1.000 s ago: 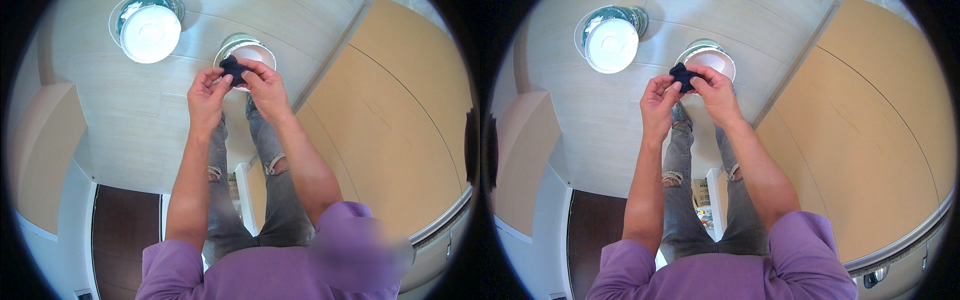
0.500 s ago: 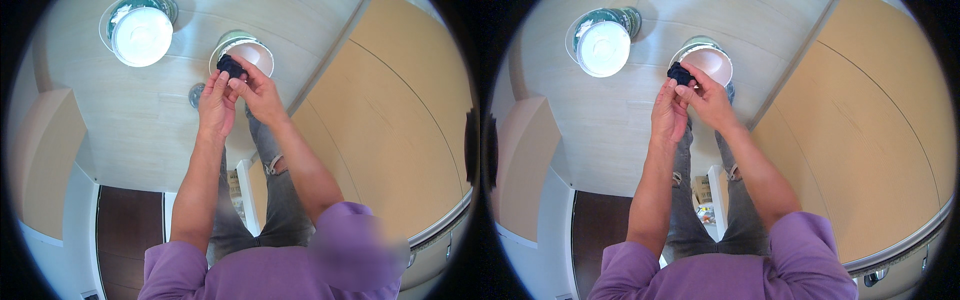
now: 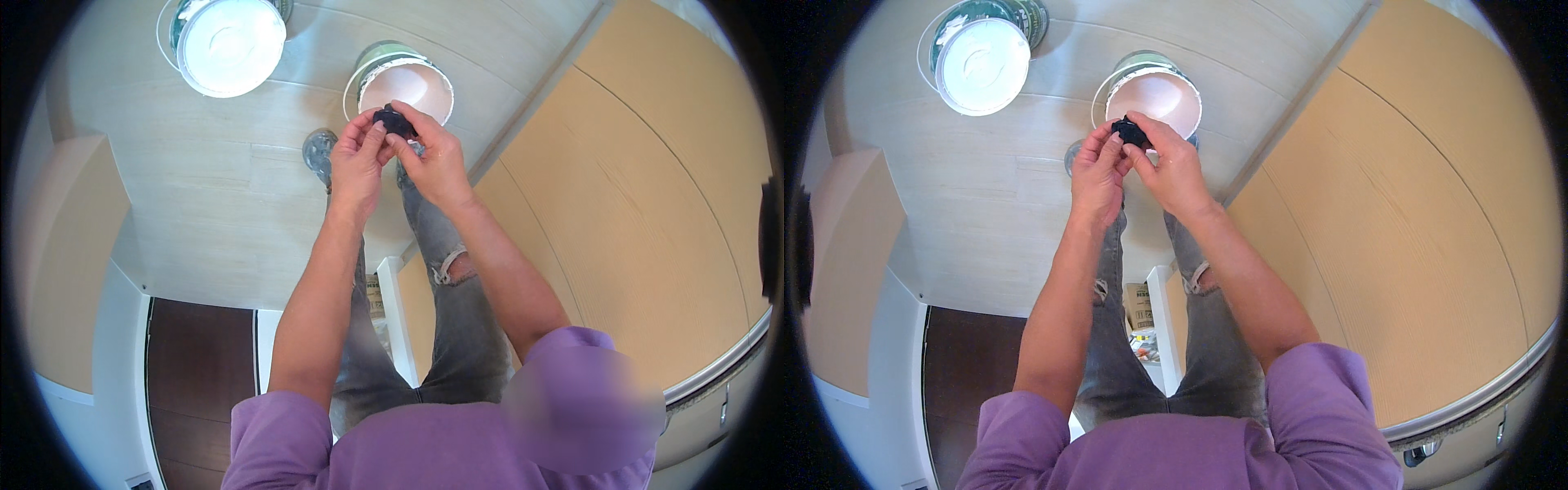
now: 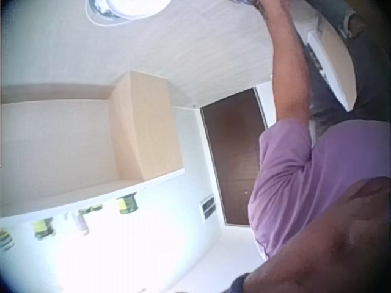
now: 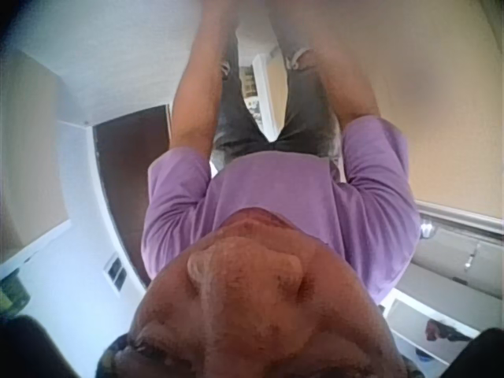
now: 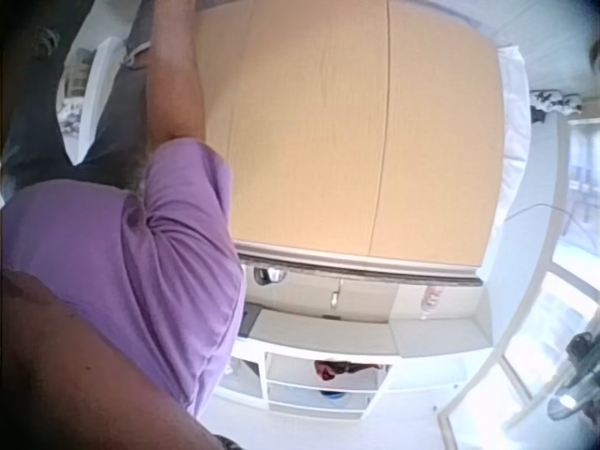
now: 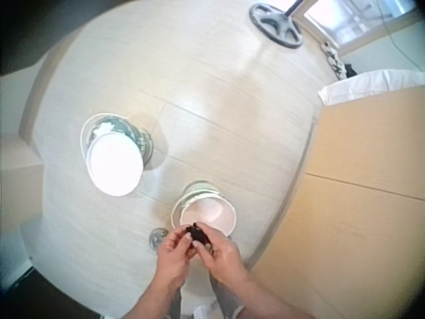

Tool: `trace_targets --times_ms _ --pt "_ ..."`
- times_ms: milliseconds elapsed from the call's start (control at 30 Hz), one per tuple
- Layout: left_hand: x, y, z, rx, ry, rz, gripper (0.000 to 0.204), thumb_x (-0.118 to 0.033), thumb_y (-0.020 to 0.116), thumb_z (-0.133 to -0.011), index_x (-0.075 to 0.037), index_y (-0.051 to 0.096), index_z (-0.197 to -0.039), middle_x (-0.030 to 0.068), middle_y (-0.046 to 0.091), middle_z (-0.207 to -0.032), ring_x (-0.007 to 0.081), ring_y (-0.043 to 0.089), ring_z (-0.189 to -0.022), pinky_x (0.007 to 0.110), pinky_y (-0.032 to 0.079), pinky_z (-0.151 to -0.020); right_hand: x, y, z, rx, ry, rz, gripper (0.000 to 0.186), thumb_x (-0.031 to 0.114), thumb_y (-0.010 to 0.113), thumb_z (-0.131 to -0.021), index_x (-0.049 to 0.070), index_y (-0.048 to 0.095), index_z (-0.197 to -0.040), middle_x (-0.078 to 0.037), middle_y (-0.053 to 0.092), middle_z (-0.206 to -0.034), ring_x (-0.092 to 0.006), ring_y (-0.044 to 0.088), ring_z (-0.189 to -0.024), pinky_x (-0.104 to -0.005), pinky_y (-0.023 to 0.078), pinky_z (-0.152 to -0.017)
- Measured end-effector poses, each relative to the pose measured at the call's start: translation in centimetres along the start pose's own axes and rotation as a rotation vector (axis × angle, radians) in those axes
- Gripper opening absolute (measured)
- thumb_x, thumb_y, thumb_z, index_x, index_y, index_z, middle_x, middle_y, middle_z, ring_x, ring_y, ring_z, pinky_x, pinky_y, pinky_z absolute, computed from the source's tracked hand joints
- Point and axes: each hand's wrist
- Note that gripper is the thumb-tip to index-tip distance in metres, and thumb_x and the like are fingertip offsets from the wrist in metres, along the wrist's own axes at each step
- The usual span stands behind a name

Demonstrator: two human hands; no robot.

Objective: The person retrieves a paint can from a low cabinet, opens it, and prepares a cloth by cutting a hole with a utility knife. They then dip the cloth into the paint can and wipe a wall section.

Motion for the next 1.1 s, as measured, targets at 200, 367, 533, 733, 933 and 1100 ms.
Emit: trace_targets --times_ms 200,367,533,733,933,1100 --pt "-2.7 -1.5 -0.9 -0.174 0.058 -0.134 0.042 -0.018 0.064 -0.103 0.001 0.052 -0.139 0.0128 0.060 -0.130 0.0269 0.069 -0.107 0.038 0.059 -0.091 -6.5 1.6 -3.1 -0.068 -0.152 0.391 0.033 0.005 0.070 -0.089 0.001 0.069 -0.121 -0.020 0.070 -0.117 -0.0391 0.068 -0.104 -0.0444 0.056 -0.090" --pt "-7.1 -8.4 -4.7 -0.425 0.338 0.021 0.055 -0.024 0.050 -0.108 0.008 0.030 -0.148 0.0289 0.046 -0.138 0.0440 0.061 -0.119 0.049 0.056 -0.100 -11.1 4.3 -7.2 -0.119 -0.176 0.587 0.032 0.004 0.069 -0.084 0.002 0.071 -0.116 -0.021 0.068 -0.111 -0.0409 0.066 -0.100 -0.0479 0.056 -0.088" --pt "-12.4 -8.6 -7.4 -0.369 0.400 0.112 0.054 -0.024 0.049 -0.109 0.009 0.030 -0.146 0.0295 0.046 -0.135 0.0437 0.061 -0.116 0.051 0.057 -0.099 -13.8 5.4 -9.1 -0.100 -0.150 0.746 0.029 0.006 0.069 -0.083 0.003 0.073 -0.112 -0.022 0.067 -0.115 -0.0408 0.066 -0.106 -0.0488 0.057 -0.089" --pt "-12.6 -8.4 -8.6 -0.355 0.432 0.116 0.047 -0.021 0.042 -0.111 0.009 0.032 -0.145 0.0274 0.048 -0.135 0.0418 0.057 -0.123 0.051 0.055 -0.106 -14.5 5.2 -8.7 0.018 -0.074 0.807 0.028 0.008 0.067 -0.085 0.006 0.073 -0.112 -0.021 0.065 -0.117 -0.0404 0.066 -0.106 -0.0495 0.057 -0.091" --pt "-12.9 -8.1 -5.4 -0.289 0.523 0.089 0.047 -0.022 0.042 -0.111 0.007 0.034 -0.146 0.0244 0.048 -0.140 0.0369 0.055 -0.128 0.050 0.049 -0.113 -11.4 3.1 -6.6 -0.033 -0.074 0.639 0.030 0.007 0.067 -0.086 0.004 0.073 -0.114 -0.022 0.065 -0.118 -0.0383 0.067 -0.104 -0.0484 0.056 -0.091" --pt "-13.6 -8.5 0.7 -0.234 0.504 -0.022 0.048 -0.024 0.049 -0.110 0.003 0.035 -0.148 0.0200 0.052 -0.140 0.0331 0.058 -0.125 0.047 0.051 -0.109 -3.0 -1.9 -1.9 -0.049 0.204 0.146 0.034 0.006 0.067 -0.091 0.004 0.069 -0.125 -0.015 0.070 -0.113 -0.0289 0.070 -0.099 -0.0380 0.058 -0.090"
Point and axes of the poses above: each hand's wrist, its own z-axis away from the middle knuckle, its own y-axis out of the palm, x = y × z
